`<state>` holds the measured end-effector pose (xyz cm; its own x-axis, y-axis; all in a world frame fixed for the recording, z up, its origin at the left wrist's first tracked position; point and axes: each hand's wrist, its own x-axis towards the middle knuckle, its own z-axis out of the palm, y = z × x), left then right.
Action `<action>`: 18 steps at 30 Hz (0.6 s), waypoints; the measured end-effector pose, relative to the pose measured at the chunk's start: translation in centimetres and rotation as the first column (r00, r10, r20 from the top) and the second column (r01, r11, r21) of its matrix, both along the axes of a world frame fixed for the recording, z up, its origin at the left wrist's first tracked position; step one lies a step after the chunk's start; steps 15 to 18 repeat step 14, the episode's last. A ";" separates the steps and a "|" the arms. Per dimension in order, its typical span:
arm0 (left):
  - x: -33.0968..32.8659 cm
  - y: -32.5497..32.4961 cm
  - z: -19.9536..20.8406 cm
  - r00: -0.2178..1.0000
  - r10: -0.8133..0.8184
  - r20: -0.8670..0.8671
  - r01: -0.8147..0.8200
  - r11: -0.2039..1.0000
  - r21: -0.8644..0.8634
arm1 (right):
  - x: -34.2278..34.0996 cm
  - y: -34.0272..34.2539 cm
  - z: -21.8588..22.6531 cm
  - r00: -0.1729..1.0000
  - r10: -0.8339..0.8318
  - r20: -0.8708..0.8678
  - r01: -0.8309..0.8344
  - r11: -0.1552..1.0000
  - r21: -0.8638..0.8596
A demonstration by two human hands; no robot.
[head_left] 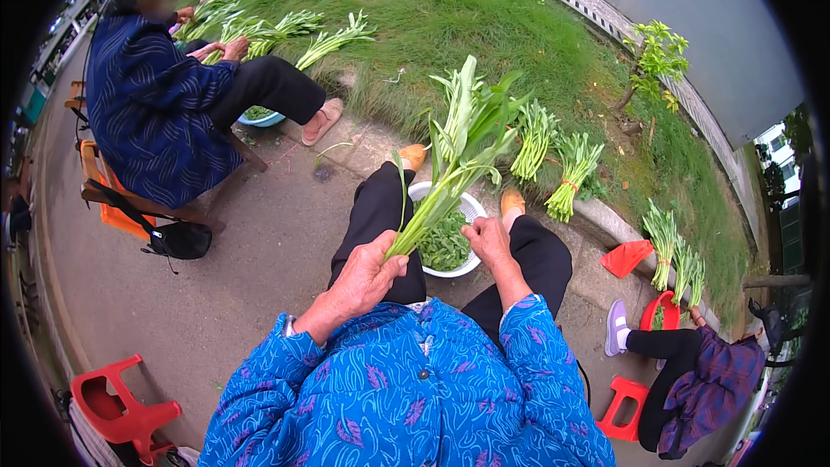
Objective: The person picks through bunches of green leafy vegetables, stripping leaves and breaking stalks into a white bowl by hand.
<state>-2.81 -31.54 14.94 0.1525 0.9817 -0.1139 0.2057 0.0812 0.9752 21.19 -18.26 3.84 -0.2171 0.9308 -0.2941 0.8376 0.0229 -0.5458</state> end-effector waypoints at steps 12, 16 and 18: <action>1.2 0.3 0.6 0.961 -0.276 -0.001 0.276 0.960 0.056 | 0.7 8.9 4.4 0.625 0.269 -0.733 0.096 0.905 0.414; 1.1 0.4 0.6 0.956 -0.292 0.020 0.291 0.956 0.050 | 0.1 9.4 7.6 0.563 0.305 -0.768 0.032 0.921 0.389; 1.1 0.4 0.6 0.956 -0.292 0.020 0.291 0.956 0.050 | 0.1 9.4 7.6 0.563 0.305 -0.768 0.032 0.921 0.389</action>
